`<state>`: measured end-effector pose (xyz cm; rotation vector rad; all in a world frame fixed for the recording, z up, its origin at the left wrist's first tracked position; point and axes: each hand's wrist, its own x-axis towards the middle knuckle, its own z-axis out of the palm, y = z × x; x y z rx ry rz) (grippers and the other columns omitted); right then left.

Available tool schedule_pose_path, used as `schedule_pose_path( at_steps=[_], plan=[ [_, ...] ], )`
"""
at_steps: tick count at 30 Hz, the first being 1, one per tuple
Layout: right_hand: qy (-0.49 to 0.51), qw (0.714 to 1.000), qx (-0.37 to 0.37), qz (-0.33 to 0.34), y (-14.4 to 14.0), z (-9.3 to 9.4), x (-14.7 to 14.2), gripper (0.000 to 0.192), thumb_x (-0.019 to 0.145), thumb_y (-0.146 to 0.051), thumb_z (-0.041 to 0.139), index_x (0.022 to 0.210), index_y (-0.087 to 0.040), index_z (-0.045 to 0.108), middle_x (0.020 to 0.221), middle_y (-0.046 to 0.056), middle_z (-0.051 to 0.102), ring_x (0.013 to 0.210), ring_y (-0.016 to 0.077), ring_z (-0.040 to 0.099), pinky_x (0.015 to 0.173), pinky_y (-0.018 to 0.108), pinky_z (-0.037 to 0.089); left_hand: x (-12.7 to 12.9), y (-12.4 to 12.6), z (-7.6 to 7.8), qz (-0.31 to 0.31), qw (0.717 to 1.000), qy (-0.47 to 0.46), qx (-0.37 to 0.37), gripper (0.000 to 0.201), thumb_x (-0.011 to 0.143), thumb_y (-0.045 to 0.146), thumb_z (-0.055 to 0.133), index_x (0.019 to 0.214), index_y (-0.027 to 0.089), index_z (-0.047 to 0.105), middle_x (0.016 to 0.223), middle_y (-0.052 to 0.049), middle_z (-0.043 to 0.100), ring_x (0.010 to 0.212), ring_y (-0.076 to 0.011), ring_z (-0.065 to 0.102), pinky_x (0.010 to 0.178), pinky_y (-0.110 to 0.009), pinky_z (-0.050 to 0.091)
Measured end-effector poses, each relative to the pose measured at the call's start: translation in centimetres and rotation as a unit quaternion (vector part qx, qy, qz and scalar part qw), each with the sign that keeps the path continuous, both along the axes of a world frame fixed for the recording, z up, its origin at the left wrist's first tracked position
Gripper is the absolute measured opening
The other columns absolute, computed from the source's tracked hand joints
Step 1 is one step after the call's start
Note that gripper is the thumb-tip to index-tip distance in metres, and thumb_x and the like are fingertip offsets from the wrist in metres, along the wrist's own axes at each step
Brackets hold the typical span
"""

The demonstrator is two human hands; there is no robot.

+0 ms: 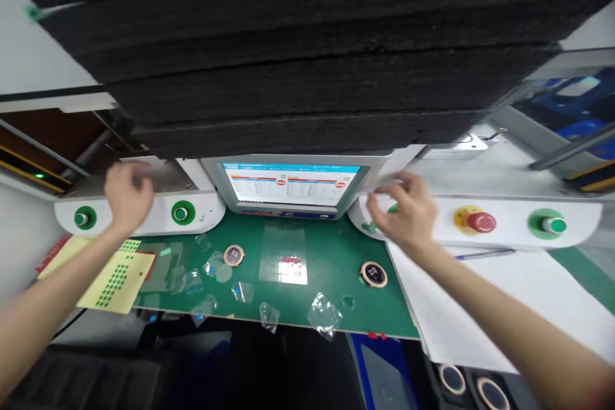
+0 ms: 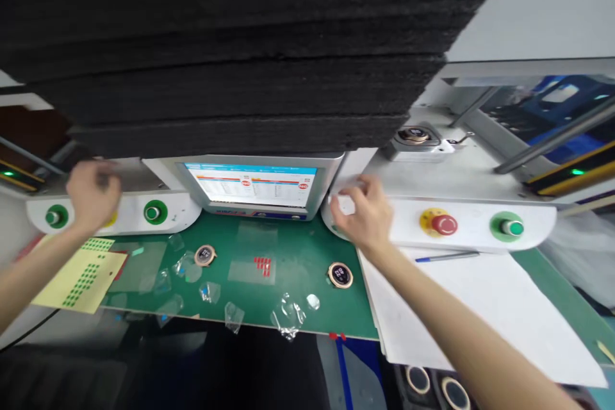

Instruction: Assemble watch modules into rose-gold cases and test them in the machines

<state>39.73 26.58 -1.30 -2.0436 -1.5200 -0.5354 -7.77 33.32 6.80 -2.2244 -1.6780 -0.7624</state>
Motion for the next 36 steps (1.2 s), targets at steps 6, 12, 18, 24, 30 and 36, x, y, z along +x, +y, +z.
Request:
schedule_pose_path(
  at_steps=[6, 12, 18, 24, 30, 36],
  plan=[
    [0.016, 0.999, -0.024, -0.029, -5.4, -0.7, -7.2, 0.039, 0.093, -0.036, 0.046, 0.108, -0.008, 0.067, 0.124, 0.027, 0.064, 0.089, 0.0315, 0.069, 0.056, 0.032, 0.042, -0.3, -8.7, -3.6, -0.142, 0.988, 0.052, -0.006, 0.017, 0.092, 0.018, 0.049, 0.098, 0.019, 0.064, 0.108, -0.008, 0.07, 0.103, -0.0251, 0.064, 0.094, -0.04, 0.05],
    [-0.008, 0.962, -0.255, 0.102, -3.4, -0.9, -13.4, 0.044, 0.094, -0.045, 0.057, 0.061, -0.017, 0.064, 0.06, 0.005, 0.066, 0.059, 0.0164, 0.065, 0.055, 0.026, 0.042, 2.3, -12.9, -3.6, -0.197, 0.98, -0.029, -0.024, 0.02, 0.094, 0.009, 0.047, 0.104, 0.019, 0.061, 0.107, -0.009, 0.068, 0.1, -0.0232, 0.066, 0.091, -0.038, 0.053],
    [-0.019, 0.928, -0.361, 0.088, -1.2, -2.3, -16.2, 0.029, 0.097, -0.04, 0.059, 0.099, -0.012, 0.066, 0.09, 0.004, 0.068, 0.079, 0.0145, 0.067, 0.075, 0.033, 0.057, 2.2, -16.1, -4.7, -0.261, 0.96, -0.02, -0.104, 0.02, 0.095, 0.007, 0.046, 0.099, 0.019, 0.061, 0.105, -0.007, 0.069, 0.101, -0.0216, 0.065, 0.09, -0.034, 0.053],
    [-0.005, 0.923, -0.369, 0.108, -1.2, -2.5, -17.3, 0.028, 0.096, -0.037, 0.061, 0.108, -0.011, 0.064, 0.101, 0.007, 0.068, 0.086, 0.0166, 0.067, 0.077, 0.034, 0.058, 2.7, -16.8, -6.2, -0.246, 0.948, 0.02, -0.203, 0.022, 0.097, 0.009, 0.041, 0.098, 0.019, 0.061, 0.107, -0.008, 0.067, 0.103, -0.0237, 0.063, 0.091, -0.038, 0.053],
    [0.023, 0.955, -0.268, 0.122, -5.2, 1.0, -17.4, 0.035, 0.099, -0.037, 0.053, 0.078, -0.014, 0.066, 0.072, 0.003, 0.067, 0.064, 0.0127, 0.063, 0.062, 0.026, 0.05, 6.7, -13.8, -7.8, -0.168, 0.94, 0.07, -0.287, 0.025, 0.087, 0.006, 0.055, 0.109, 0.015, 0.062, 0.119, -0.016, 0.063, 0.112, -0.0338, 0.059, 0.09, -0.047, 0.051],
    [0.065, 0.972, -0.12, 0.191, -17.2, 1.8, -15.3, 0.063, 0.099, -0.046, 0.031, 0.043, -0.023, 0.046, 0.04, 0.002, 0.051, 0.036, 0.0159, 0.053, 0.041, 0.028, 0.032, 7.5, -10.9, -8.8, -0.166, 0.923, -0.021, -0.345, 0.02, 0.084, 0.006, 0.059, 0.1, 0.019, 0.062, 0.111, -0.013, 0.065, 0.108, -0.0309, 0.059, 0.091, -0.046, 0.051]
  ],
)
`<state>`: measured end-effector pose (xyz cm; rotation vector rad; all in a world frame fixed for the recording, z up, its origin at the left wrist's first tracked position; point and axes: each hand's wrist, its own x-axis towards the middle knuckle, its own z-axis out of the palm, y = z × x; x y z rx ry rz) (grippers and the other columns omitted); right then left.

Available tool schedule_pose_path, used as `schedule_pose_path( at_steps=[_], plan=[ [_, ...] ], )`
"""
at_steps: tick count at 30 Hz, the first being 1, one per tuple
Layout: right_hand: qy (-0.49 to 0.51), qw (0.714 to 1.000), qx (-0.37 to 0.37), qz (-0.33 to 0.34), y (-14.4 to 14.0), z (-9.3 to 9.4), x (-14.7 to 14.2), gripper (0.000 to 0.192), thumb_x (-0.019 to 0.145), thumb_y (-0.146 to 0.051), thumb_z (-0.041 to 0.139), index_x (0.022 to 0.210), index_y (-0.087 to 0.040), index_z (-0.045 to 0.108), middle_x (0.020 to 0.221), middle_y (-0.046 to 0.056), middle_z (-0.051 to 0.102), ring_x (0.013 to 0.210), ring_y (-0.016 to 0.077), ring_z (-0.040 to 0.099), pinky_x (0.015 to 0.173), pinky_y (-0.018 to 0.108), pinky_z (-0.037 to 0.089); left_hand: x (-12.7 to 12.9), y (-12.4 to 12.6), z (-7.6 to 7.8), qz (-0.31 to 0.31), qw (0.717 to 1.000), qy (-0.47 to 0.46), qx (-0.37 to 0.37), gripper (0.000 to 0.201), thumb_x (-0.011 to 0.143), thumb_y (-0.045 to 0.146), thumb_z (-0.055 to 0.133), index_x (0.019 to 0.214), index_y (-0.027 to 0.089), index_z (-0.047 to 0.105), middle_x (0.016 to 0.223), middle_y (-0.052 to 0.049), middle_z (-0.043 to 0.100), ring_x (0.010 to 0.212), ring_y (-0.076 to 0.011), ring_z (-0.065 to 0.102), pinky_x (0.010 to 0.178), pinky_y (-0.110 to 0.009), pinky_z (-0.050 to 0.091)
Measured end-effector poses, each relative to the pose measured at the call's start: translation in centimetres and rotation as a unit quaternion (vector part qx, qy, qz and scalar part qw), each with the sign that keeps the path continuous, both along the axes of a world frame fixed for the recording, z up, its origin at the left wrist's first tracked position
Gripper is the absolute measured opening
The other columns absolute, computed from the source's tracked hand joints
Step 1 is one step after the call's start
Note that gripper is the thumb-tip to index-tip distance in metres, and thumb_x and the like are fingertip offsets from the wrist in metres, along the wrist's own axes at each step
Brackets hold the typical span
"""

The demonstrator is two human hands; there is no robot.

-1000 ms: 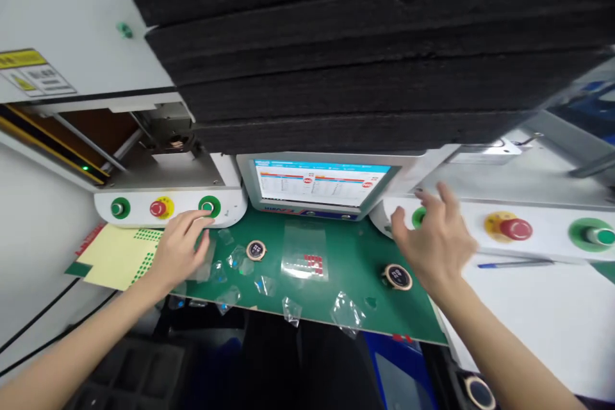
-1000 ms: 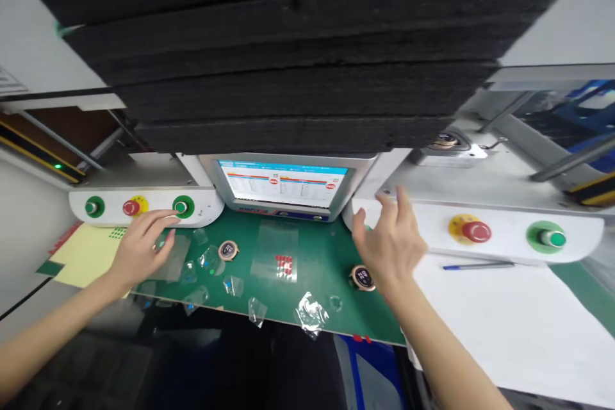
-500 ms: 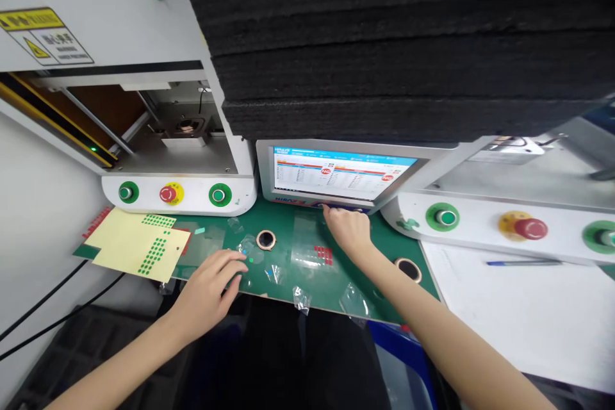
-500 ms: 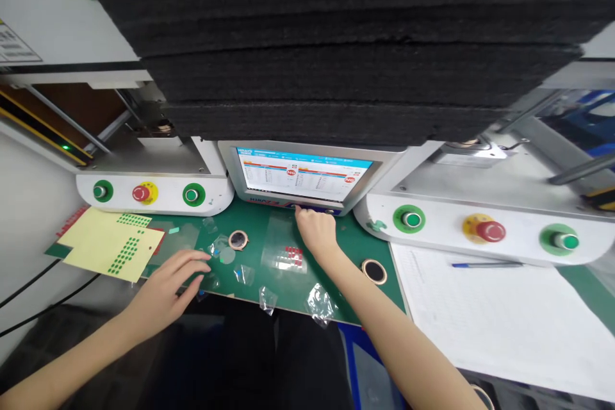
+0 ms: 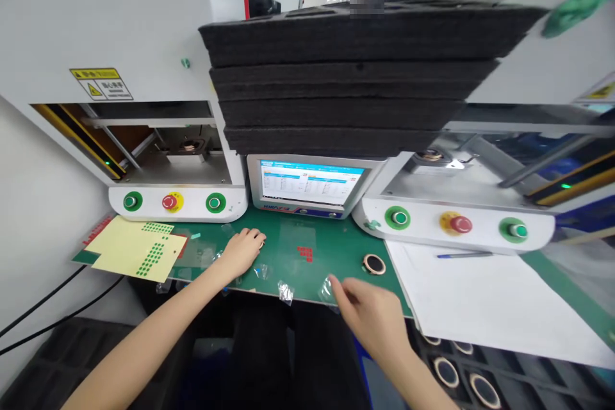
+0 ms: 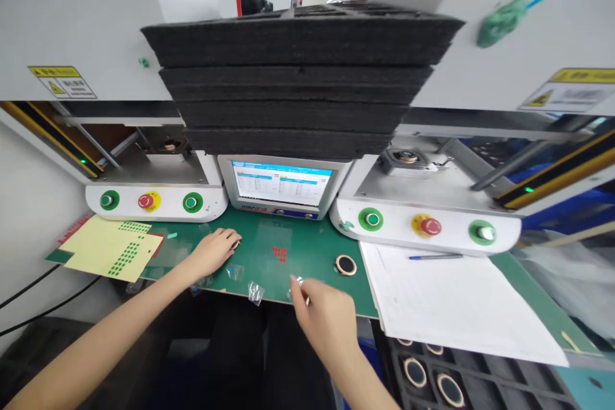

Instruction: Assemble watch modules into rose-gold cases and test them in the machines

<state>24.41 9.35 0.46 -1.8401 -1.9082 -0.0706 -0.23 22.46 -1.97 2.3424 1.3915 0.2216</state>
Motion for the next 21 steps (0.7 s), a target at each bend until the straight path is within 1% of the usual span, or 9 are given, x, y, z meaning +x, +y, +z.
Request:
schedule_pose_path(
  at_steps=[3, 5, 7, 10, 12, 15, 16, 18, 21],
  plan=[
    [0.046, 0.997, 0.05, -0.032, -4.8, -0.7, 1.3, 0.059, 0.098, -0.045, 0.034, 0.043, -0.025, 0.039, 0.036, 0.0, 0.046, 0.029, 0.0187, 0.049, 0.035, 0.03, 0.032, 0.0, 0.4, 0.4, 0.035, 0.993, -0.098, -0.046, 0.015, 0.089, 0.019, 0.059, 0.103, 0.017, 0.062, 0.111, -0.015, 0.064, 0.111, -0.032, 0.058, 0.096, -0.052, 0.048],
    [0.077, 0.993, 0.066, -0.052, -6.8, -0.9, 1.8, 0.056, 0.097, -0.043, 0.039, 0.044, -0.025, 0.037, 0.035, -0.001, 0.044, 0.026, 0.0199, 0.048, 0.031, 0.031, 0.031, 0.4, -0.3, 1.1, 0.055, 0.977, -0.182, -0.09, 0.026, 0.092, 0.029, 0.059, 0.113, 0.015, 0.061, 0.114, -0.016, 0.064, 0.112, -0.0318, 0.059, 0.096, -0.054, 0.05],
    [0.11, 0.99, 0.067, -0.065, -7.9, -0.8, 1.9, 0.054, 0.096, -0.043, 0.041, 0.045, -0.025, 0.037, 0.036, -0.002, 0.043, 0.026, 0.0186, 0.046, 0.03, 0.029, 0.034, 1.3, -1.9, 2.0, 0.061, 0.949, -0.271, -0.151, 0.04, 0.095, 0.041, 0.053, 0.123, 0.013, 0.058, 0.116, -0.017, 0.065, 0.108, -0.0296, 0.064, 0.092, -0.05, 0.054],
    [0.195, 0.976, 0.076, -0.056, -8.4, 0.3, 0.8, 0.04, 0.095, -0.039, 0.047, 0.058, -0.025, 0.054, 0.046, -0.003, 0.055, 0.036, 0.0156, 0.055, 0.037, 0.025, 0.046, 3.6, -6.2, 3.4, 0.057, 0.896, -0.37, -0.237, 0.056, 0.099, 0.055, 0.042, 0.128, 0.01, 0.059, 0.118, -0.019, 0.068, 0.104, -0.028, 0.069, 0.088, -0.044, 0.059],
    [0.282, 0.952, 0.116, -0.03, -8.3, 1.3, -0.3, 0.019, 0.091, -0.032, 0.057, 0.075, -0.024, 0.063, 0.058, -0.002, 0.065, 0.046, 0.0143, 0.062, 0.046, 0.022, 0.053, 5.4, -9.6, 4.3, 0.076, 0.837, -0.44, -0.316, 0.057, 0.097, 0.057, 0.048, 0.122, 0.009, 0.065, 0.116, -0.02, 0.07, 0.104, -0.0271, 0.07, 0.088, -0.039, 0.059],
    [0.4, 0.9, 0.173, 0.005, -8.7, 2.5, -1.7, 0.005, 0.085, -0.018, 0.064, 0.086, -0.022, 0.067, 0.074, 0.001, 0.072, 0.061, 0.0136, 0.069, 0.058, 0.02, 0.058, 7.6, -14.3, 5.4, 0.134, 0.677, -0.555, -0.465, 0.045, 0.083, 0.048, 0.076, 0.109, 0.011, 0.074, 0.106, -0.015, 0.075, 0.1, -0.0233, 0.072, 0.088, -0.028, 0.059],
    [0.436, 0.882, 0.176, 0.012, -9.0, 2.7, -2.0, 0.009, 0.084, -0.015, 0.065, 0.087, -0.023, 0.067, 0.078, 0.002, 0.072, 0.065, 0.0137, 0.071, 0.062, 0.019, 0.059, 8.1, -15.6, 5.7, 0.146, 0.647, -0.573, -0.481, 0.042, 0.079, 0.044, 0.081, 0.107, 0.012, 0.076, 0.103, -0.013, 0.076, 0.097, -0.0219, 0.072, 0.086, -0.025, 0.059],
    [0.515, 0.842, 0.159, 0.02, -9.9, 3.0, -2.4, 0.012, 0.083, -0.012, 0.065, 0.085, -0.023, 0.067, 0.081, 0.002, 0.073, 0.072, 0.0141, 0.073, 0.065, 0.019, 0.06, 8.6, -17.8, 6.3, 0.152, 0.658, -0.583, -0.451, 0.037, 0.078, 0.041, 0.084, 0.103, 0.016, 0.077, 0.097, -0.009, 0.077, 0.091, -0.0199, 0.073, 0.083, -0.023, 0.06],
    [0.616, 0.776, 0.131, 0.023, -11.6, 3.4, -2.6, 0.014, 0.081, -0.01, 0.069, 0.081, -0.023, 0.066, 0.08, 0.001, 0.071, 0.072, 0.0134, 0.073, 0.065, 0.018, 0.06, 8.4, -20.5, 7.0, 0.13, 0.734, -0.565, -0.354, 0.026, 0.084, 0.04, 0.079, 0.1, 0.02, 0.077, 0.095, -0.006, 0.077, 0.088, -0.0192, 0.073, 0.08, -0.023, 0.06]
  ],
)
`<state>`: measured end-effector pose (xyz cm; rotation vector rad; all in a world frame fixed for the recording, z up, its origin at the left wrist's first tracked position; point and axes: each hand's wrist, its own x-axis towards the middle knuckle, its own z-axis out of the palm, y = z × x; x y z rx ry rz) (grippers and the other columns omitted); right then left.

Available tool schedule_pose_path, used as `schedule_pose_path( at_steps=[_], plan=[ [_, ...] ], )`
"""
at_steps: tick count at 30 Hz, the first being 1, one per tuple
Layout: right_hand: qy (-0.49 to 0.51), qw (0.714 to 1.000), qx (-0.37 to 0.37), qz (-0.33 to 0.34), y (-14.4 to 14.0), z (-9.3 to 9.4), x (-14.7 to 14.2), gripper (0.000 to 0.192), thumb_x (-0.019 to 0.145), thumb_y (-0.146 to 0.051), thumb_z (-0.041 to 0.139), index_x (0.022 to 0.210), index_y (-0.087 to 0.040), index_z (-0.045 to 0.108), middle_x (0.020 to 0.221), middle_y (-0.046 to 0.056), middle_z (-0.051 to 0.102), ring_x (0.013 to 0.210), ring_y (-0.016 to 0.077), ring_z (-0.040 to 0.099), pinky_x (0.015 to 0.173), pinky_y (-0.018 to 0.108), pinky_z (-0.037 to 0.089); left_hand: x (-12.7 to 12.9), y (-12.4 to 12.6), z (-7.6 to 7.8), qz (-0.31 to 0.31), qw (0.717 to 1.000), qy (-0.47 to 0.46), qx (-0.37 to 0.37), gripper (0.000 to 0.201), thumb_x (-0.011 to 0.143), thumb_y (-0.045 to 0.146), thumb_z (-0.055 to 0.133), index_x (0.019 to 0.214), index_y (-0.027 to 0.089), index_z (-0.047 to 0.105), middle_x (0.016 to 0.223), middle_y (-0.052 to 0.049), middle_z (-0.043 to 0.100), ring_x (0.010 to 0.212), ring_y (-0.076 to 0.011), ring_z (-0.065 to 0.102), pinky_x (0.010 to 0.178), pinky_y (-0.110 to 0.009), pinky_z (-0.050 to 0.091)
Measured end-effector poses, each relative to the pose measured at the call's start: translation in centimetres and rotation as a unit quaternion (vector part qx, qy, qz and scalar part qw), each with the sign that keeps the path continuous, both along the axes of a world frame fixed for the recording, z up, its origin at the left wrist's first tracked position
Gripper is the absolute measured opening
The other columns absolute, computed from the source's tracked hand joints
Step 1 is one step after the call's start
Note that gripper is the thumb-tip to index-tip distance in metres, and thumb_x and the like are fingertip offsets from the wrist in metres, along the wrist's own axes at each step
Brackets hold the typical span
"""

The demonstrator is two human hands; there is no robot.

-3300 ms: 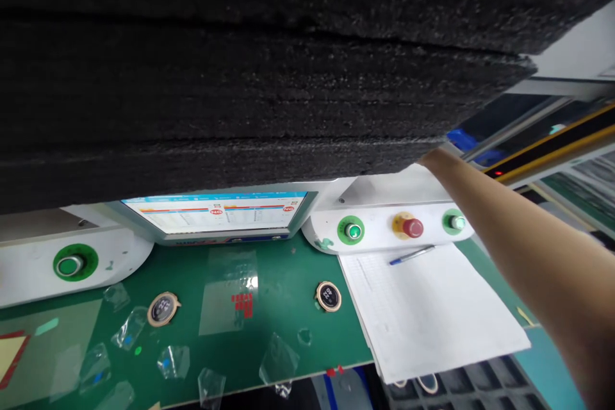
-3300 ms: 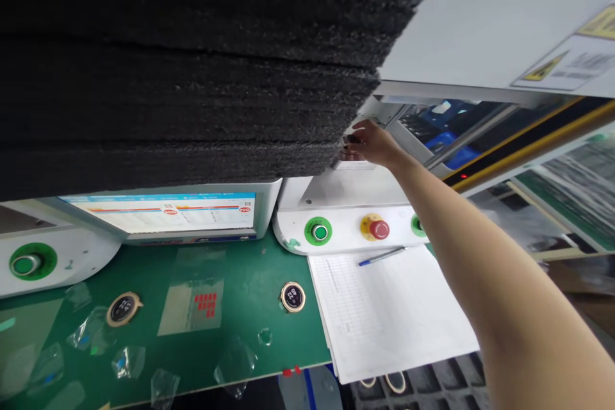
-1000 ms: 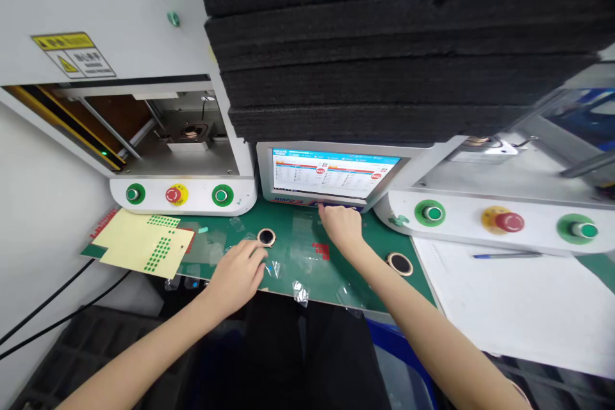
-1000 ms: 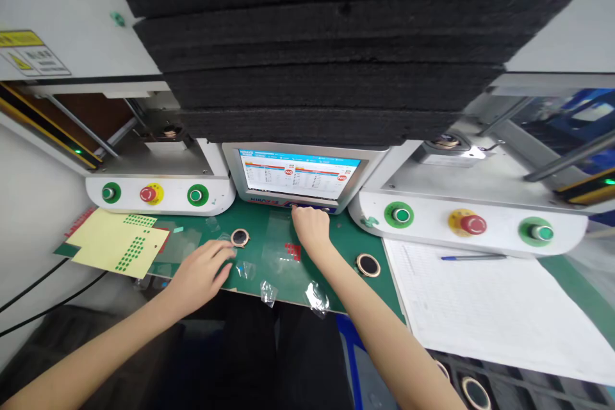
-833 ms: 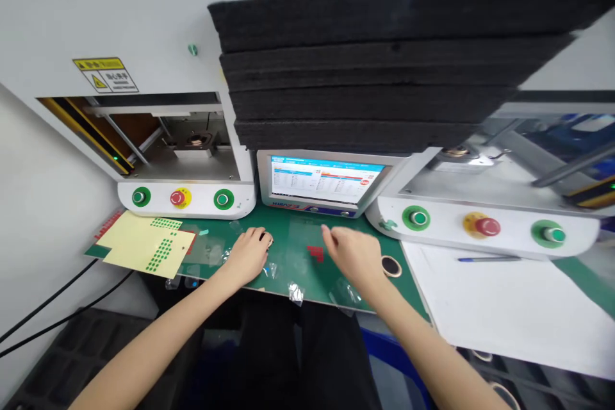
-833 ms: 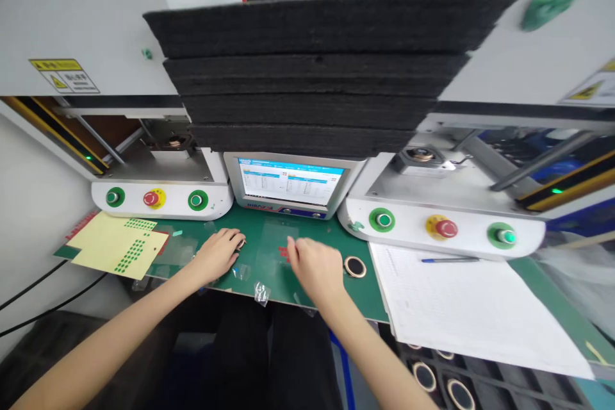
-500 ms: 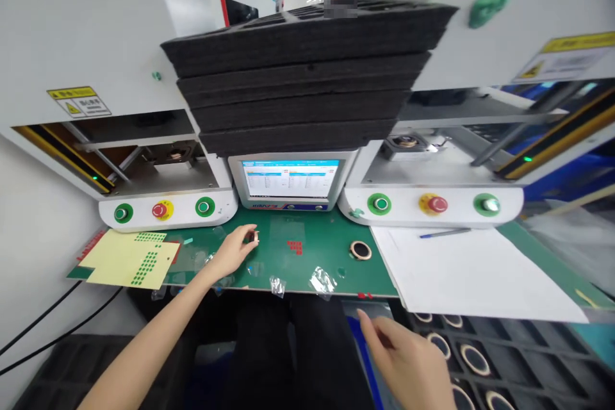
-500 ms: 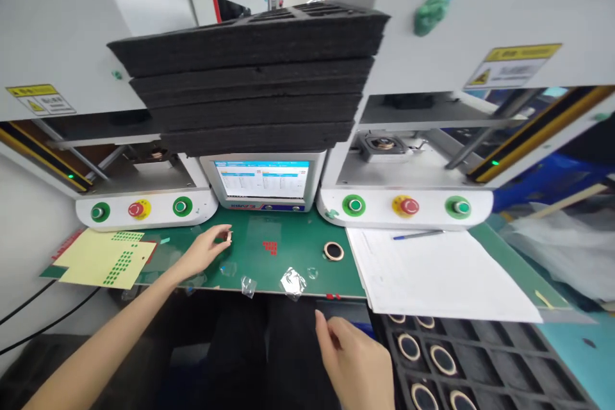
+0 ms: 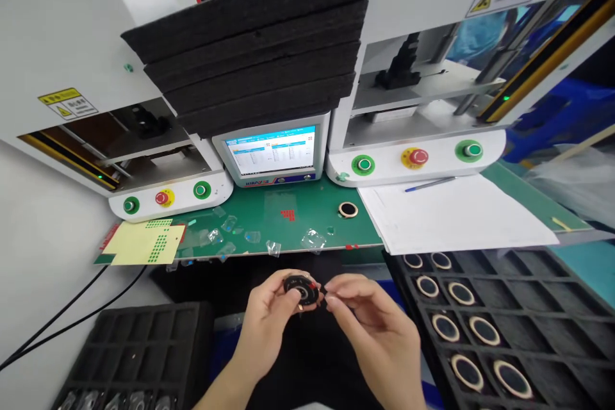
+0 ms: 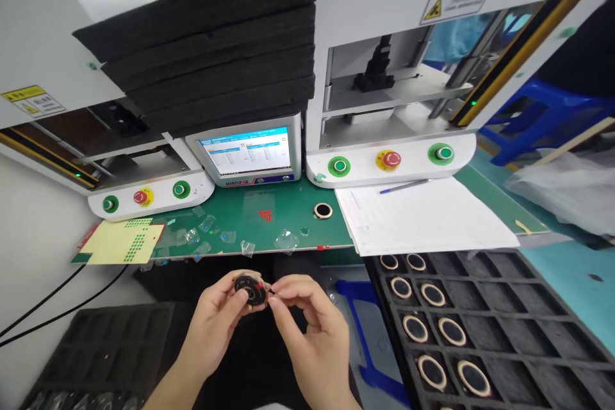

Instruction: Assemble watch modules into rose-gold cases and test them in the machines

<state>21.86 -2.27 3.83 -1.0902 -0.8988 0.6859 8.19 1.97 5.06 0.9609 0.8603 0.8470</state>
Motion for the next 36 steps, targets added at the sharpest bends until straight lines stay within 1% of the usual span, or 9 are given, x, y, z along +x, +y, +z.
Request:
schedule_pose_path(
  at_steps=[7, 14, 18, 20, 25, 27, 30, 33, 36],
  plan=[
    [0.071, 0.994, 0.033, 0.08, -2.8, 1.9, 0.3, 0.019, 0.074, -0.006, 0.075, 0.072, -0.023, 0.065, 0.071, -0.001, 0.07, 0.065, 0.0126, 0.069, 0.059, 0.018, 0.059, -1.5, -3.9, 2.2, -0.037, 0.972, 0.119, 0.198, 0.015, 0.096, 0.031, 0.064, 0.105, 0.027, 0.076, 0.093, -0.002, 0.078, 0.079, -0.0153, 0.073, 0.074, -0.018, 0.057],
    [-0.071, 0.991, 0.114, 0.024, -5.3, 3.5, -0.2, 0.026, 0.075, 0.003, 0.069, 0.075, -0.023, 0.066, 0.074, -0.001, 0.072, 0.068, 0.0138, 0.069, 0.062, 0.021, 0.059, -2.5, -6.0, 4.6, -0.038, 0.884, 0.237, 0.401, 0.03, 0.096, 0.013, 0.058, 0.12, 0.028, 0.069, 0.105, -0.003, 0.077, 0.091, -0.0184, 0.073, 0.081, -0.022, 0.055],
    [-0.094, 0.982, 0.154, 0.06, -6.0, 4.1, 0.2, 0.029, 0.076, 0.006, 0.066, 0.083, -0.022, 0.066, 0.077, 0.002, 0.07, 0.069, 0.0159, 0.069, 0.061, 0.025, 0.059, -2.8, -6.6, 5.7, -0.057, 0.845, 0.228, 0.481, 0.029, 0.099, 0.014, 0.054, 0.124, 0.023, 0.064, 0.106, -0.006, 0.076, 0.09, -0.0179, 0.072, 0.081, -0.024, 0.055],
    [-0.109, 0.975, 0.161, 0.109, -6.2, 4.0, 0.8, 0.028, 0.079, 0.006, 0.063, 0.087, -0.021, 0.064, 0.079, 0.003, 0.068, 0.071, 0.0152, 0.067, 0.063, 0.025, 0.058, -3.0, -6.7, 6.0, -0.072, 0.837, 0.227, 0.493, 0.026, 0.1, 0.018, 0.053, 0.124, 0.021, 0.064, 0.103, -0.006, 0.076, 0.088, -0.0161, 0.071, 0.079, -0.022, 0.055],
    [-0.1, 0.957, 0.141, 0.235, -7.0, 3.1, 2.2, 0.02, 0.088, -0.002, 0.059, 0.089, -0.022, 0.057, 0.079, 0.0, 0.059, 0.072, 0.0117, 0.06, 0.062, 0.023, 0.052, -2.9, -6.9, 6.5, -0.143, 0.844, 0.215, 0.47, 0.025, 0.105, 0.027, 0.048, 0.12, 0.02, 0.065, 0.102, -0.004, 0.076, 0.088, -0.0126, 0.07, 0.08, -0.017, 0.053],
    [-0.096, 0.959, 0.143, 0.226, -7.2, 2.9, 2.3, 0.021, 0.088, -0.002, 0.058, 0.086, -0.022, 0.053, 0.079, 0.0, 0.058, 0.072, 0.0117, 0.059, 0.062, 0.023, 0.051, -2.7, -7.0, 6.4, -0.145, 0.847, 0.207, 0.468, 0.024, 0.105, 0.027, 0.048, 0.121, 0.02, 0.064, 0.105, -0.004, 0.076, 0.089, -0.0123, 0.069, 0.082, -0.017, 0.052],
    [-0.096, 0.966, 0.172, 0.166, -7.4, 2.8, 1.9, 0.025, 0.085, 0.003, 0.057, 0.085, -0.021, 0.052, 0.078, 0.0, 0.057, 0.072, 0.0124, 0.06, 0.062, 0.025, 0.053, -2.5, -7.2, 5.9, -0.133, 0.854, 0.205, 0.459, 0.024, 0.104, 0.024, 0.05, 0.124, 0.022, 0.063, 0.103, -0.003, 0.075, 0.088, -0.0125, 0.069, 0.08, -0.018, 0.052],
    [-0.102, 0.969, 0.205, 0.095, -7.4, 3.0, 1.4, 0.033, 0.078, 0.01, 0.058, 0.093, -0.019, 0.057, 0.085, 0.003, 0.064, 0.078, 0.0141, 0.066, 0.066, 0.026, 0.057, -2.4, -7.2, 5.4, -0.119, 0.861, 0.191, 0.457, 0.025, 0.103, 0.023, 0.051, 0.126, 0.024, 0.062, 0.105, -0.003, 0.075, 0.09, -0.0137, 0.069, 0.08, -0.02, 0.053],
    [-0.129, 0.963, 0.225, 0.071, -7.4, 3.2, 1.3, 0.039, 0.075, 0.013, 0.058, 0.1, -0.016, 0.061, 0.089, 0.005, 0.07, 0.081, 0.0146, 0.07, 0.07, 0.025, 0.06, -2.4, -7.2, 5.1, -0.105, 0.855, 0.185, 0.473, 0.025, 0.103, 0.023, 0.051, 0.126, 0.023, 0.062, 0.107, -0.004, 0.075, 0.091, -0.0139, 0.069, 0.081, -0.021, 0.053]
  ],
)
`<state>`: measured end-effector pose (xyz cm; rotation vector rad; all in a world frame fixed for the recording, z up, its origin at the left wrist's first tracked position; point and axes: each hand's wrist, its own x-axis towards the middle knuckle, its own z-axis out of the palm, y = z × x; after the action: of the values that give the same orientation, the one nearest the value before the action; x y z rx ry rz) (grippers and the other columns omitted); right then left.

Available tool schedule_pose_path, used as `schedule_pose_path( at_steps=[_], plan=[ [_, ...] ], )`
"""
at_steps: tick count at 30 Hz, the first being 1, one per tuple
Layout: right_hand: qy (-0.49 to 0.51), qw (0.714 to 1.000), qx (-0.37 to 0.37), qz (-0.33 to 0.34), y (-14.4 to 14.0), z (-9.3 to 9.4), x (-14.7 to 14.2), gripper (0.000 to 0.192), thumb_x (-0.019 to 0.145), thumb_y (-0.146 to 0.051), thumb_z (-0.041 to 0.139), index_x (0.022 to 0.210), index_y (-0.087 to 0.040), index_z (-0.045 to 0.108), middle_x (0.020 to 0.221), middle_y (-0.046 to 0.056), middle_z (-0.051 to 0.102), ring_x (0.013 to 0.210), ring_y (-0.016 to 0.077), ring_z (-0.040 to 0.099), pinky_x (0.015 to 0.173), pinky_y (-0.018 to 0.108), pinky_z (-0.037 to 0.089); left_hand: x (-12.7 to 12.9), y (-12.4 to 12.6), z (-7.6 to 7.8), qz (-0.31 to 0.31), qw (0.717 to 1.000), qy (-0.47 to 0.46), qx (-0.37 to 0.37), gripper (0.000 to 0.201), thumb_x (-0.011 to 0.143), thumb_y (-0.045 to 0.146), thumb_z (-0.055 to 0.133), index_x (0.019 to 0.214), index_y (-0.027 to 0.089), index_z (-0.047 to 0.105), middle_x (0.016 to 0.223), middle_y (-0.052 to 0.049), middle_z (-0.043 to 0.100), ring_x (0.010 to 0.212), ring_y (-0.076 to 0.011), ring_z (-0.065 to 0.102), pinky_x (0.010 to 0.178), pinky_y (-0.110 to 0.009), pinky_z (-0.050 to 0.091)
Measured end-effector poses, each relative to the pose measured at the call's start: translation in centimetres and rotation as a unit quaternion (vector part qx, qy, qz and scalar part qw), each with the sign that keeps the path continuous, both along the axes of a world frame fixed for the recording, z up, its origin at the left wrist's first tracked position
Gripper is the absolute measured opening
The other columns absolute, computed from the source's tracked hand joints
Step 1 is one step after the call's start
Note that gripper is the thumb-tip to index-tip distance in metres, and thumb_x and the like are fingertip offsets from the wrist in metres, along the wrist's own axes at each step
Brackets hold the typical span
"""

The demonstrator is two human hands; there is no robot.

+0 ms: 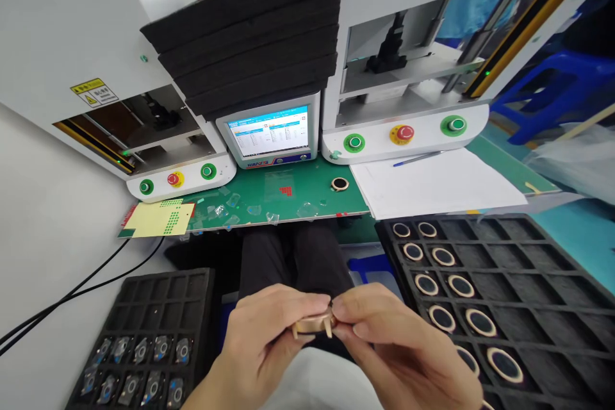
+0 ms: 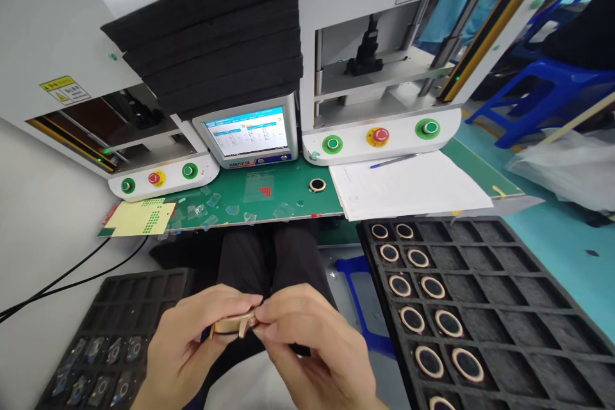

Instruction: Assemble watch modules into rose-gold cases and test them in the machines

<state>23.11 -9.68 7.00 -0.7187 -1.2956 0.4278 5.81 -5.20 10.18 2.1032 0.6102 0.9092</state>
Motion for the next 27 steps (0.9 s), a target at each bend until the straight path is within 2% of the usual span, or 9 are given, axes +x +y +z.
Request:
schedule_pose_path(
  at_steps=[6, 11, 14, 16, 19, 21, 22, 25, 27],
  plan=[
    [-0.055, 0.997, 0.007, -0.053, 0.4, 0.7, 0.1, 0.029, 0.077, 0.01, 0.059, 0.088, -0.016, 0.06, 0.076, 0.002, 0.07, 0.068, 0.0123, 0.07, 0.063, 0.023, 0.061, 0.1, 0.9, -0.2, -0.003, 0.998, -0.008, 0.055, 0.023, 0.104, 0.023, 0.048, 0.122, 0.017, 0.062, 0.111, -0.008, 0.075, 0.095, -0.0139, 0.071, 0.086, -0.02, 0.054],
    [-0.157, 0.982, -0.032, -0.104, 1.0, 0.5, 0.3, 0.03, 0.077, 0.008, 0.059, 0.087, -0.021, 0.056, 0.078, 0.002, 0.072, 0.071, 0.0133, 0.072, 0.06, 0.021, 0.061, 0.2, 2.0, -0.7, 0.024, 0.993, -0.005, 0.112, 0.023, 0.104, 0.017, 0.047, 0.122, 0.013, 0.061, 0.11, -0.011, 0.075, 0.102, -0.0148, 0.071, 0.093, -0.022, 0.055],
    [-0.19, 0.974, -0.034, -0.121, 1.5, 0.0, -0.7, 0.029, 0.076, 0.008, 0.061, 0.082, -0.02, 0.055, 0.08, 0.002, 0.073, 0.072, 0.0118, 0.072, 0.06, 0.018, 0.06, -0.2, 2.4, -1.4, 0.071, 0.987, 0.01, 0.144, 0.022, 0.103, 0.018, 0.048, 0.12, 0.013, 0.062, 0.106, -0.009, 0.077, 0.101, -0.0146, 0.072, 0.093, -0.02, 0.056],
    [-0.15, 0.98, -0.028, -0.124, 2.2, -1.0, -2.0, 0.028, 0.077, 0.009, 0.059, 0.077, -0.019, 0.054, 0.077, 0.002, 0.071, 0.07, 0.0109, 0.07, 0.06, 0.018, 0.059, -0.7, 2.7, -2.2, 0.151, 0.978, 0.018, 0.142, 0.023, 0.101, 0.016, 0.05, 0.12, 0.015, 0.064, 0.106, -0.007, 0.077, 0.095, -0.0142, 0.074, 0.087, -0.018, 0.058],
    [0.019, 0.983, -0.091, -0.156, 4.0, -4.1, -3.1, 0.025, 0.081, 0.001, 0.062, 0.07, -0.019, 0.053, 0.072, 0.001, 0.069, 0.068, 0.0117, 0.068, 0.06, 0.021, 0.057, -1.2, 3.8, -4.0, 0.345, 0.932, -0.019, 0.112, 0.023, 0.096, 0.013, 0.057, 0.116, 0.018, 0.069, 0.102, -0.004, 0.078, 0.085, -0.0155, 0.077, 0.079, -0.018, 0.061],
    [0.16, 0.945, -0.209, -0.193, 6.2, -7.1, -2.3, 0.023, 0.077, -0.01, 0.073, 0.068, -0.02, 0.055, 0.069, 0.001, 0.069, 0.068, 0.0133, 0.068, 0.061, 0.023, 0.056, -1.4, 4.6, -5.3, 0.418, 0.904, -0.042, 0.083, 0.019, 0.095, 0.017, 0.062, 0.11, 0.018, 0.072, 0.097, -0.003, 0.079, 0.081, -0.0181, 0.077, 0.075, -0.02, 0.063],
    [0.202, 0.921, -0.256, -0.213, 7.4, -8.8, -1.4, 0.023, 0.075, -0.015, 0.078, 0.068, -0.02, 0.056, 0.069, 0.001, 0.07, 0.067, 0.0134, 0.068, 0.062, 0.023, 0.056, -1.5, 5.0, -5.9, 0.426, 0.901, -0.041, 0.065, 0.017, 0.094, 0.02, 0.063, 0.107, 0.018, 0.073, 0.096, -0.004, 0.079, 0.08, -0.0189, 0.077, 0.072, -0.02, 0.063],
    [0.26, 0.877, -0.313, -0.254, 11.0, -13.7, 2.2, 0.03, 0.071, -0.026, 0.084, 0.07, -0.017, 0.055, 0.068, -0.001, 0.068, 0.06, 0.0113, 0.065, 0.059, 0.023, 0.056, -2.0, 6.1, -7.4, 0.391, 0.92, 0.008, 0.013, 0.018, 0.095, 0.03, 0.064, 0.103, 0.02, 0.075, 0.097, -0.003, 0.079, 0.081, -0.0189, 0.077, 0.063, -0.017, 0.061],
    [0.283, 0.855, -0.34, -0.27, 12.7, -16.2, 4.0, 0.029, 0.079, -0.027, 0.08, 0.07, -0.015, 0.055, 0.066, -0.004, 0.064, 0.058, 0.0092, 0.062, 0.058, 0.023, 0.055, -2.6, 6.5, -8.0, 0.379, 0.924, 0.041, -0.014, 0.02, 0.095, 0.034, 0.063, 0.105, 0.021, 0.075, 0.1, -0.002, 0.079, 0.081, -0.0184, 0.077, 0.059, -0.015, 0.06]
  ],
)
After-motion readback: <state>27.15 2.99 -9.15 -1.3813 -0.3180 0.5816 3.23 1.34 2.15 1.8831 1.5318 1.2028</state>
